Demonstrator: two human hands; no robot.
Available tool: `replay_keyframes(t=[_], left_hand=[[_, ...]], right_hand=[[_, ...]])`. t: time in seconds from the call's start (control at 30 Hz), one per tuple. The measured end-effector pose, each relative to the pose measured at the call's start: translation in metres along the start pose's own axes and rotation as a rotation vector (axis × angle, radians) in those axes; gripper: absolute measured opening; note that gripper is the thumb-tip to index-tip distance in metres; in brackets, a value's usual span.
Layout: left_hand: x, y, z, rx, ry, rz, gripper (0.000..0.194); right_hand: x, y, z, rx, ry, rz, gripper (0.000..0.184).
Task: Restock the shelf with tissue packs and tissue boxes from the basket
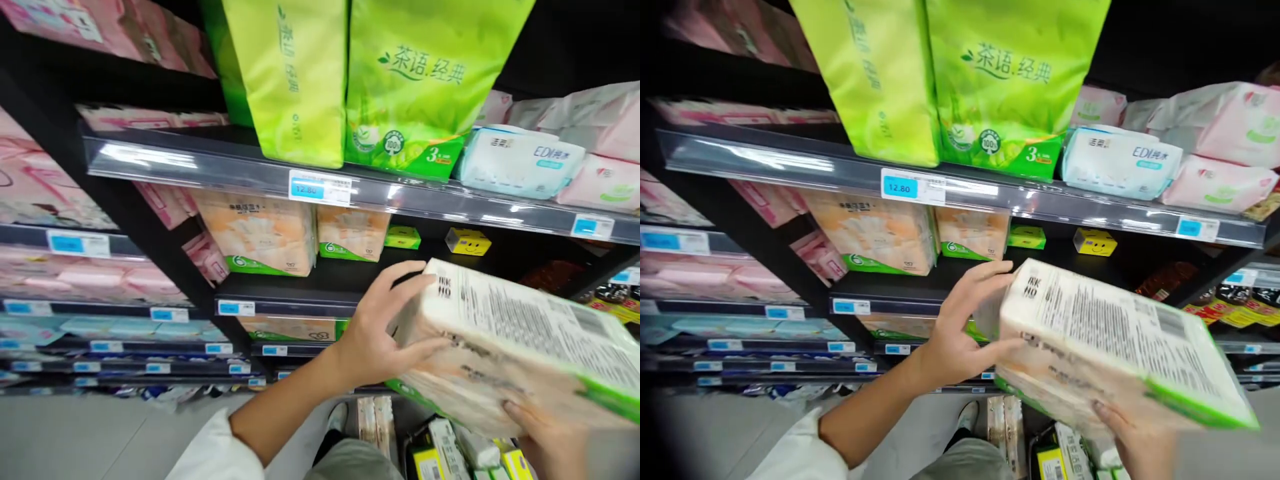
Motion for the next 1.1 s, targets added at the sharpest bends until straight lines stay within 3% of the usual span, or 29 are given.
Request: replay_keyframes(t=[0.1, 0.2, 0.27, 0.37, 0.5, 0.6, 0.83, 0.97, 1.1], left_hand=[[-0.027, 0.024, -0.001, 0.027, 0.131, -0.227, 0.081], [-0.051, 0.048, -0.005, 0.104, 0.364, -0.447, 0.101], [-0.064, 0.059, -0.017, 0.187, 0.486, -0.497, 0.109], [-0.079, 0.065, -0.045, 0.175, 0.535, -0.592, 0.097], [-0.092, 0.064, -0.085, 0.088, 0.373, -0.666, 0.061], [-0.100, 0.065, -0.103, 0.068, 0.227, -0.655, 0.056], [-0.129, 0.080, -0.112, 0.063, 0.023, -0.736, 0.068], [-0.135, 0.073, -0.113, 0.089, 0.020, -0.679, 0.061], [-0.144, 0.063, -0.107, 0.111, 0.033, -0.677, 0.052]], right_hand=[[-0.027, -0.031, 0.043, -0.062, -0.233, 0.118, 0.080], [-0.052, -0.054, 0.088, -0.138, -0.493, 0.324, 0.099], [-0.064, -0.068, 0.112, -0.169, -0.548, 0.387, 0.096], [-0.077, -0.094, 0.138, -0.195, -0.560, 0.389, 0.087], [-0.092, -0.134, 0.168, -0.200, -0.557, 0.349, 0.071], [-0.102, -0.159, 0.192, -0.219, -0.574, 0.307, 0.059], [-0.123, -0.182, 0.231, -0.322, -0.511, 0.183, 0.053], [-0.134, -0.191, 0.233, -0.330, -0.500, 0.138, 0.049], [-0.137, -0.205, 0.232, -0.255, -0.458, -0.008, 0.043]])
Point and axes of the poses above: each hand's wrist, its own y-axis away from the middle knuckle, its own z-axis out of the palm, x = y × z, the point moved 2 cm from there along -y, towards the middle knuckle, and after that the axes turned 14 degrees about -x, right-handed, at the moved point
